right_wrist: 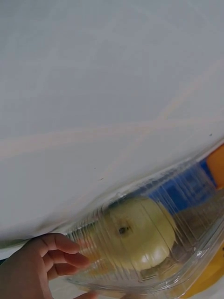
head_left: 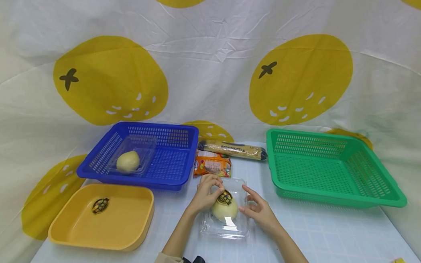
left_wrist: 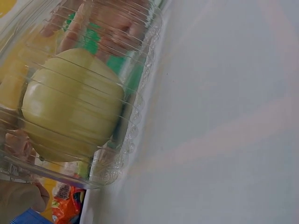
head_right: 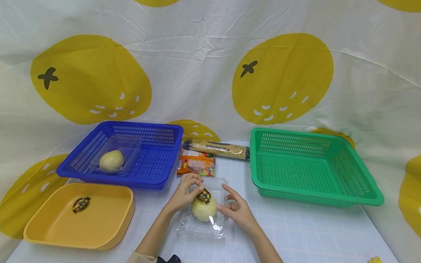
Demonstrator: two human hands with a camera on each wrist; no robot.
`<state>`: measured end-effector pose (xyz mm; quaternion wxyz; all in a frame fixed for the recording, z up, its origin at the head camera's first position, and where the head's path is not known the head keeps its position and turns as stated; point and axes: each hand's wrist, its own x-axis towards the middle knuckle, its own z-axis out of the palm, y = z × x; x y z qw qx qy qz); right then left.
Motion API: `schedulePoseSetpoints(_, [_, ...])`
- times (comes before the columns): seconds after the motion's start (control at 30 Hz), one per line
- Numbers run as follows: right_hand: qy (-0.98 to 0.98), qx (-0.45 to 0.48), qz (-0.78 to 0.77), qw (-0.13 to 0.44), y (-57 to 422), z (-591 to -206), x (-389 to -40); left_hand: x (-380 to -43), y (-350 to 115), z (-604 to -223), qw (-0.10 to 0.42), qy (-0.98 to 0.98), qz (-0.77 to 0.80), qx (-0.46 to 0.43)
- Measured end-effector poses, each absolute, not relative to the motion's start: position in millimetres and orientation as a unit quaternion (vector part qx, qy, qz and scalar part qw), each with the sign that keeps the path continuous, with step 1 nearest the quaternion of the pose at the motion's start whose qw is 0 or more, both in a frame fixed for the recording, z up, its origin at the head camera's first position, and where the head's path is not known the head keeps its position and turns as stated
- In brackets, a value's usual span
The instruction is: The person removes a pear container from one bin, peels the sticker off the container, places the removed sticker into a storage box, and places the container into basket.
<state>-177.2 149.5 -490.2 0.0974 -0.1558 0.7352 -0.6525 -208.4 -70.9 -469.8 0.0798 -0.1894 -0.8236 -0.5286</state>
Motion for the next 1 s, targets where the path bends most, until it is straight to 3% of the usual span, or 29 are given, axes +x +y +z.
schedulePoseSetpoints(1.0, [0.734, -0.149, -0.655, 0.1, 148.5, -486.9, -175.8, -209.4, -74.4, -469.9, 0.052, -0.803, -0.562, -0.19])
